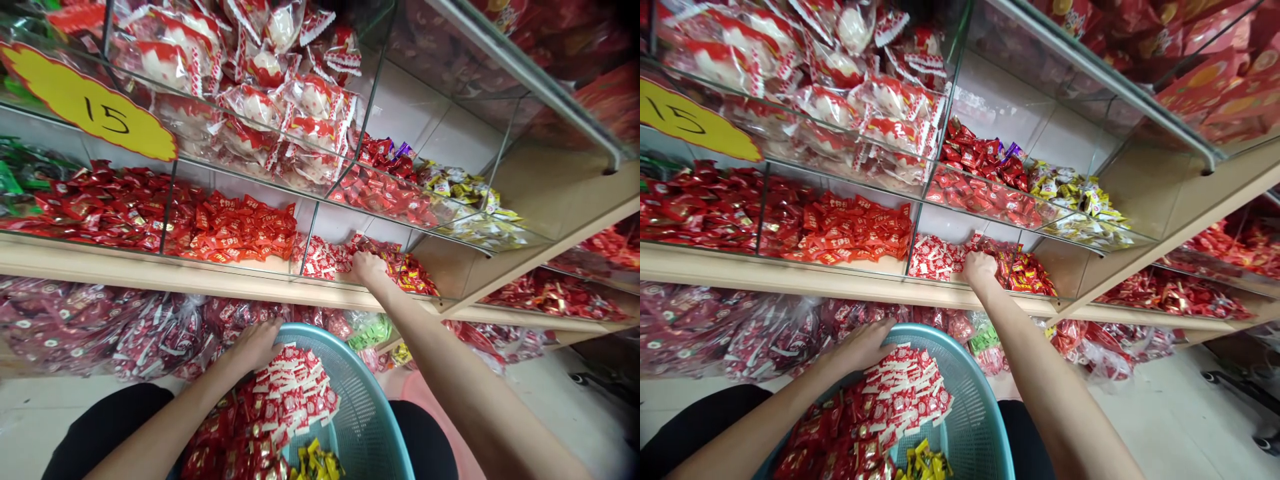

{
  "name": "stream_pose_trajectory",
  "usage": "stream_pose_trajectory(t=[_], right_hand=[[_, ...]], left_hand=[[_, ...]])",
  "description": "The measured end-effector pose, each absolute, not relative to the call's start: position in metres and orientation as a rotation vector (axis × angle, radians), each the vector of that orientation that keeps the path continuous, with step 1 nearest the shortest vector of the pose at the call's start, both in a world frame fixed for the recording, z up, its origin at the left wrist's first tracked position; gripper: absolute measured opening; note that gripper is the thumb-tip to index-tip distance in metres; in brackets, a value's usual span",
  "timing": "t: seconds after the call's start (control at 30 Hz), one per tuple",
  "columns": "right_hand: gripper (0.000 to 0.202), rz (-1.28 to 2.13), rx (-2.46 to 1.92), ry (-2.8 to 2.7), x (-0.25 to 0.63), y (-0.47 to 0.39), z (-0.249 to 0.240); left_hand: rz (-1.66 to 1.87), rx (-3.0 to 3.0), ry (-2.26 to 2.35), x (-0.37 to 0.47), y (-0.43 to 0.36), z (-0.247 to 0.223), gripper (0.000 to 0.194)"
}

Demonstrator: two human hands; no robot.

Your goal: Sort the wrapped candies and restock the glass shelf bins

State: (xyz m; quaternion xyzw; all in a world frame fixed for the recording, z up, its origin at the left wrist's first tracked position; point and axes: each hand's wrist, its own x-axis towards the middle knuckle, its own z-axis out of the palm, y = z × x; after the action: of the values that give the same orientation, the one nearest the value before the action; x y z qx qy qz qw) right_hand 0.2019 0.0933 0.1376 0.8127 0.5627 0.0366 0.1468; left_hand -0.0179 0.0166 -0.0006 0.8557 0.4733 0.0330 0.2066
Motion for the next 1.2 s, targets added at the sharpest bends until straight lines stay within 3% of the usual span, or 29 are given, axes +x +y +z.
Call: stream_pose_trajectory(t=[0.7,1.0,1.2], right_hand=[[0.044,0.129,2.402,1.423,0.187,0.103,0.128],[0.048,0.140,2.315,1.584,0.195,0.103,0.125],[0.042,0.109,2.385,1.508,0.197,0.102,0.126]], left_hand=[[0.059,2.370,1.325,-0.018,0.017,0.000,0.028],[0.083,2.425,1.296,-0.017,0.019,-0.003,0.026],[0.051,2.421,1.317,-0.017,0.017,0.001,0.025]])
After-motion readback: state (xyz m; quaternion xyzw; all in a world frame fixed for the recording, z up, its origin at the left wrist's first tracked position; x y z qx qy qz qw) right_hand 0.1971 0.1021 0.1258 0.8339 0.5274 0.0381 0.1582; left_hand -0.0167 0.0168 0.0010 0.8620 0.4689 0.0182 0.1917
